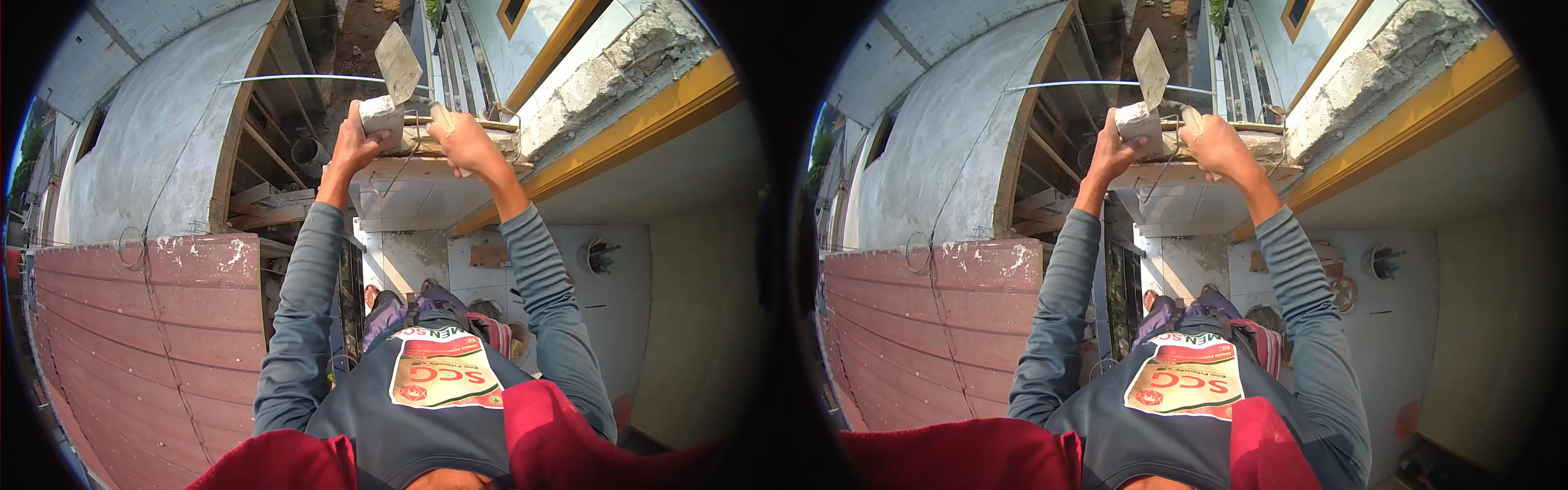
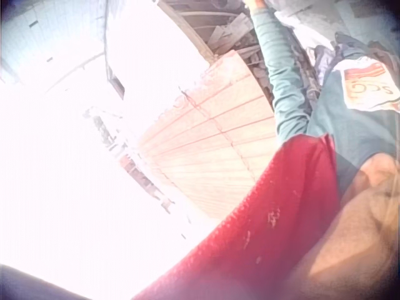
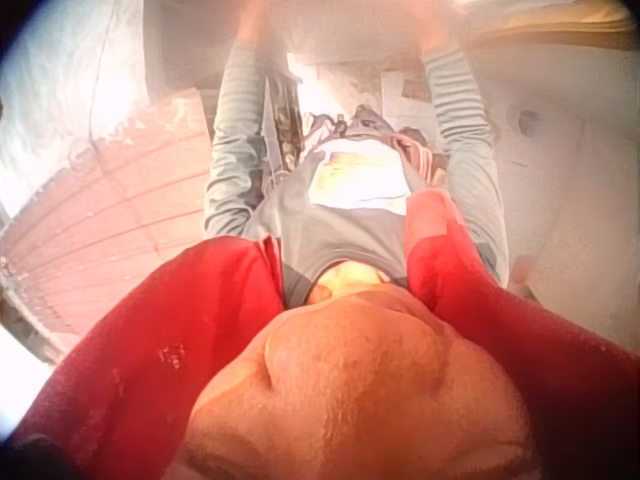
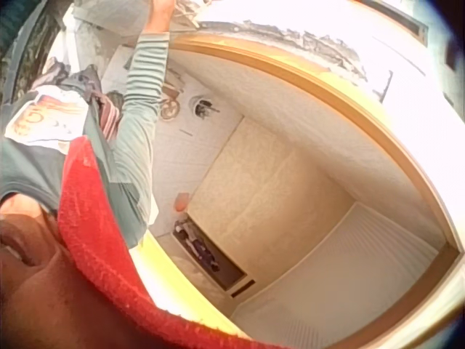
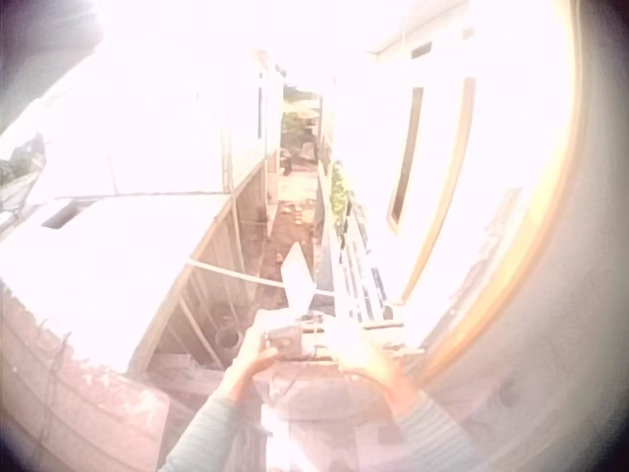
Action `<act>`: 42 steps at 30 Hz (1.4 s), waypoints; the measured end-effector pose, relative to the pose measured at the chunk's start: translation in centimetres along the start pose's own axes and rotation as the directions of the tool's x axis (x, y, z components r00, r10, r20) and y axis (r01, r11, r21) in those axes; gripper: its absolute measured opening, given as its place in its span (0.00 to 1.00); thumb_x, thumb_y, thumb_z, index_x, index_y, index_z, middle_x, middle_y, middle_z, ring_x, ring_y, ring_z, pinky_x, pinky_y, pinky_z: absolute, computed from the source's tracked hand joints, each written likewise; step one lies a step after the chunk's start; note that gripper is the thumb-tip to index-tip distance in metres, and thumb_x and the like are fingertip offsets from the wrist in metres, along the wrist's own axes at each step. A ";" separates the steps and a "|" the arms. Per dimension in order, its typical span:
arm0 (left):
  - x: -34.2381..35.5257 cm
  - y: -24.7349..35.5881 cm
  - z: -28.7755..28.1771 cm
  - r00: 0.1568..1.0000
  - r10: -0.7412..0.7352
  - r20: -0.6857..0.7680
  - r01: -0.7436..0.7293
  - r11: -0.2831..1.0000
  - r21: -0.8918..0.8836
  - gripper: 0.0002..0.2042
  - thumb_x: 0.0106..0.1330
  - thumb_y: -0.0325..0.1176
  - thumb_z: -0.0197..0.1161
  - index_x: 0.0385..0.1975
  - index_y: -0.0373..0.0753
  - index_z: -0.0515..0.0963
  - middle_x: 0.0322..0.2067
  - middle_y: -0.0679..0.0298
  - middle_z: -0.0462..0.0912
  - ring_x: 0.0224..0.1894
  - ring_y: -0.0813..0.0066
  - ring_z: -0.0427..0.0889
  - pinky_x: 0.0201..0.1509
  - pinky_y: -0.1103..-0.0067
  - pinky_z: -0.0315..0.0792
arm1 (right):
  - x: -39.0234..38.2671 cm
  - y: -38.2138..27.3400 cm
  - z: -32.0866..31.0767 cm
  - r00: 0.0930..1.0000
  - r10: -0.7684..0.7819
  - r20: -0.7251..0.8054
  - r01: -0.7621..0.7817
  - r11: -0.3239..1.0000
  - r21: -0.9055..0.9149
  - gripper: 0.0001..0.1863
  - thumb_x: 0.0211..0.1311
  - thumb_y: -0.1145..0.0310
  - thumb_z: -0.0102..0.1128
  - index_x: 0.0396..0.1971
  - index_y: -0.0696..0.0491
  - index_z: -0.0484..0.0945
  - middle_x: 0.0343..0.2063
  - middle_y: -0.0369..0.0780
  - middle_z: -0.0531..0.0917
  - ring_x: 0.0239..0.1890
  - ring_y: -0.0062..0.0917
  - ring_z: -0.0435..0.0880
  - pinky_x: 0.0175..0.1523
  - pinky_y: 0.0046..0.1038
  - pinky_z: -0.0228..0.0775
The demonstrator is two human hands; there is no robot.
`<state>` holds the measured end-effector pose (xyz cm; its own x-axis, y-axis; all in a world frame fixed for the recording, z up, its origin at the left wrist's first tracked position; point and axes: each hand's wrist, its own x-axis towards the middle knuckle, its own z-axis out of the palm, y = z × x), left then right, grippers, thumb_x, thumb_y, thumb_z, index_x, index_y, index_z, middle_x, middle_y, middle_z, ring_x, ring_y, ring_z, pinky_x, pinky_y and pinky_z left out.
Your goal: The person applies mortar from a bucket to a stone block and positions the block onto a concrete ledge. They use a trowel to handle the mortar and a sponge to clean the work area.
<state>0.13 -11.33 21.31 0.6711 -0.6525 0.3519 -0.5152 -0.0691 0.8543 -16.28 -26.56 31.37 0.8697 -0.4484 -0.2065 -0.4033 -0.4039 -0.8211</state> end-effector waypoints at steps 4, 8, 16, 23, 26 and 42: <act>0.1 0.0 -0.4 1.000 -0.011 0.002 0.011 1.000 -0.017 0.25 0.56 0.23 0.72 0.49 0.34 0.64 0.44 0.40 0.84 0.54 0.40 0.82 0.53 0.63 0.76 | -1.6 -2.7 0.1 0.943 -0.151 -0.297 0.247 0.914 0.321 0.16 0.69 0.60 0.57 0.28 0.59 0.72 0.12 0.33 0.69 0.10 0.18 0.70 0.13 0.26 0.66; 0.1 -0.1 -0.2 1.000 -0.005 0.012 0.005 1.000 -0.007 0.25 0.56 0.23 0.72 0.49 0.34 0.64 0.44 0.40 0.84 0.54 0.40 0.82 0.53 0.63 0.76 | -0.1 -2.1 -0.3 1.000 0.015 0.017 -0.014 0.996 -0.091 0.19 0.71 0.58 0.57 0.29 0.60 0.72 0.12 0.32 0.69 0.12 0.17 0.72 0.13 0.25 0.67; 0.3 -0.2 -0.1 1.000 -0.028 -0.007 0.027 0.997 -0.071 0.25 0.56 0.24 0.73 0.49 0.35 0.64 0.44 0.41 0.84 0.53 0.40 0.82 0.53 0.63 0.76 | -0.6 -2.9 -0.3 0.995 -0.026 -0.095 0.006 0.977 -0.213 0.19 0.71 0.58 0.56 0.31 0.61 0.75 0.15 0.35 0.74 0.11 0.19 0.74 0.16 0.27 0.71; -0.1 -0.5 -0.5 1.000 -0.011 0.007 0.011 1.000 -0.016 0.24 0.56 0.23 0.72 0.48 0.35 0.64 0.43 0.41 0.85 0.53 0.41 0.82 0.53 0.63 0.76 | -5.0 -4.8 0.0 0.897 -0.284 -0.339 0.396 0.858 0.328 0.22 0.71 0.55 0.60 0.43 0.62 0.73 0.21 0.34 0.74 0.18 0.17 0.74 0.22 0.22 0.70; 0.0 0.2 -0.1 1.000 0.003 0.001 -0.003 1.000 0.005 0.25 0.55 0.23 0.72 0.48 0.35 0.64 0.42 0.41 0.85 0.53 0.40 0.82 0.53 0.63 0.75 | -3.9 -3.0 1.3 0.866 -0.302 -0.398 0.442 0.835 0.328 0.24 0.72 0.51 0.59 0.43 0.61 0.73 0.19 0.32 0.73 0.16 0.15 0.72 0.19 0.23 0.68; -0.3 -0.7 0.2 1.000 0.006 -0.019 -0.006 1.000 -0.020 0.25 0.55 0.23 0.73 0.48 0.35 0.64 0.42 0.41 0.84 0.53 0.38 0.81 0.53 0.63 0.75 | -2.8 -3.0 -0.4 0.976 -0.063 -0.210 0.162 0.854 0.494 0.25 0.73 0.45 0.52 0.32 0.55 0.72 0.17 0.31 0.70 0.12 0.12 0.68 0.13 0.19 0.66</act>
<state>0.18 -11.27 20.50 0.6783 -0.6382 0.3640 -0.5083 -0.0499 0.8597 -17.62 -24.38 34.58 0.8142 -0.5793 -0.0380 -0.0634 -0.0238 -0.9977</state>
